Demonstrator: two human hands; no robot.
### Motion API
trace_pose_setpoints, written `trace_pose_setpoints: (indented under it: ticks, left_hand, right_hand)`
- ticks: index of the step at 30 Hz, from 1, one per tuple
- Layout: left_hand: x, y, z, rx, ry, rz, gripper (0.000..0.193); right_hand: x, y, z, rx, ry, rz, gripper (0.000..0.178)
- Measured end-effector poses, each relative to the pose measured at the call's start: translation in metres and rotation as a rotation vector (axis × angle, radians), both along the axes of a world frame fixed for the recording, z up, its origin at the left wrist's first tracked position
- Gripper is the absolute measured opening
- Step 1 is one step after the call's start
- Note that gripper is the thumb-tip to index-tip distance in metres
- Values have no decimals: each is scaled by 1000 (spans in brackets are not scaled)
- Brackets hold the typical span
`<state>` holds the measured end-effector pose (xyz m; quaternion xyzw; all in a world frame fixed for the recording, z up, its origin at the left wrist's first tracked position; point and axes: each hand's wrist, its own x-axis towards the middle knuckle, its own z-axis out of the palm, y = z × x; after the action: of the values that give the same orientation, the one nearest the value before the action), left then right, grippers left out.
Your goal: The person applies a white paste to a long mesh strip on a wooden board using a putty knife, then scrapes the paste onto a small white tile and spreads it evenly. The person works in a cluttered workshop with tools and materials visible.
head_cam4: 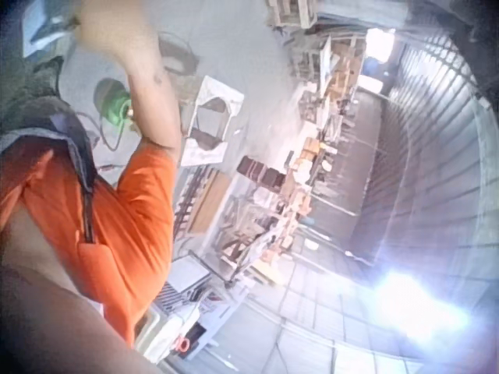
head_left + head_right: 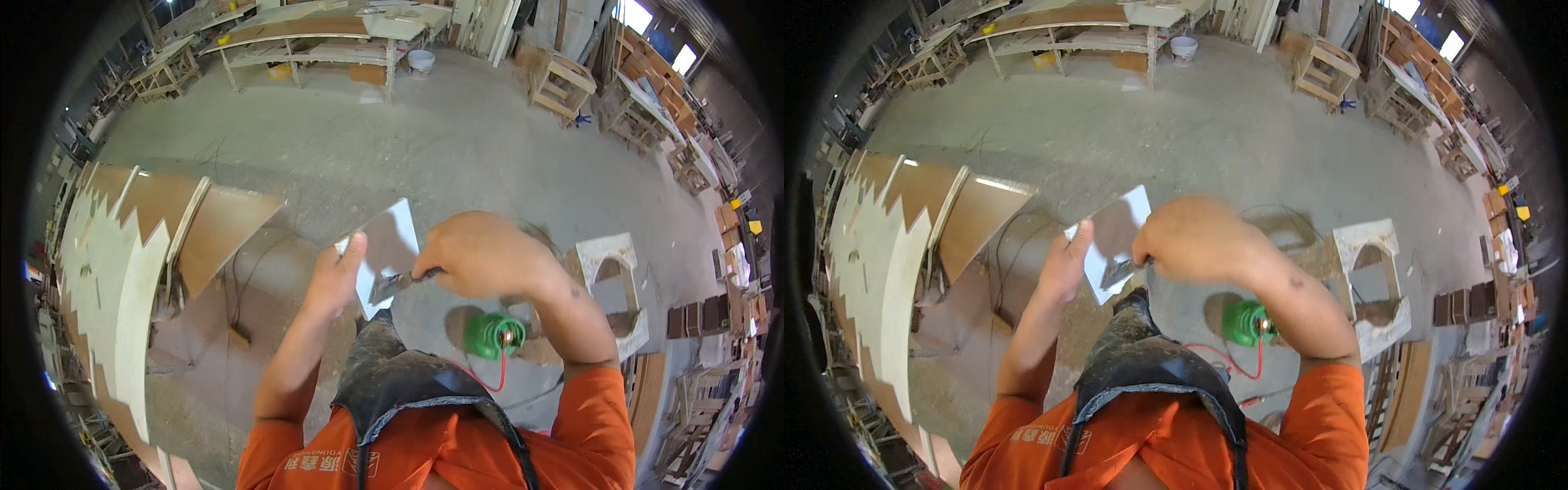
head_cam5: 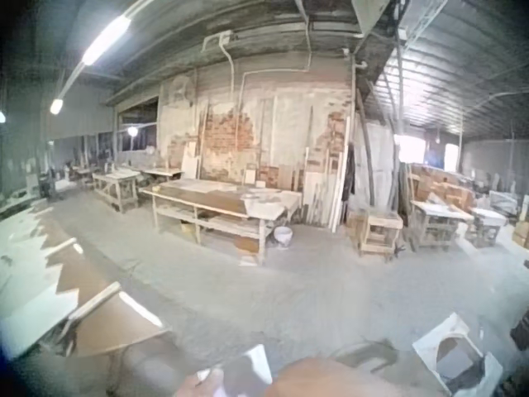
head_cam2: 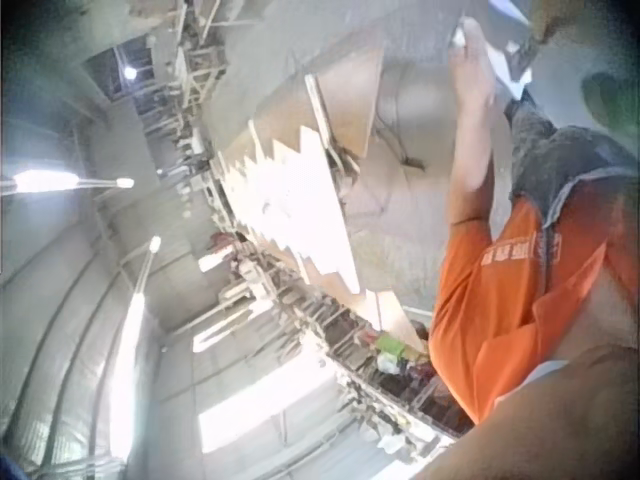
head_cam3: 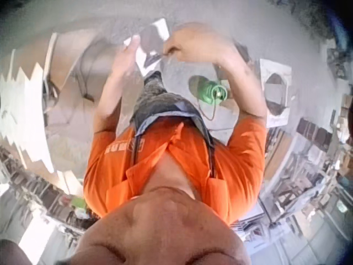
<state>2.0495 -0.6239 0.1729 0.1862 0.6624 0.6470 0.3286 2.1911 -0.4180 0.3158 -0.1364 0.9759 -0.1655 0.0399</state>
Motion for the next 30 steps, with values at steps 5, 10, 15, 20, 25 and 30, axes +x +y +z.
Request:
trace_pose_setpoints:
  ticks: [5, 10, 15, 20, 25, 30]
  left_hand:
    - [-116, 88, -8, 447, -416, 328, 67]
    - [-220, 160, 6, 653, -196, 467, 61]
    - [-293, 195, -9, 606, 196, 415, 57]
    - [-367, 242, -22, 516, 136, 518, 55]
    - [-441, 276, -43, 292, 280, 624, 51]
    - [-539, 333, -36, 268, 370, 848, 49]
  right_hand:
    - [-102, 70, -27, -74, 284, -333, 25]
    - [-170, 119, -81, -1338, -210, -664, 37]
    - [-276, 174, -89, -1783, -435, -688, 39]
    - [-379, 252, -104, -902, 102, -314, 35]
    - [-487, 316, -70, -669, 4, -298, 32]
    - [-600, 399, -75, -498, -6, 99, 30]
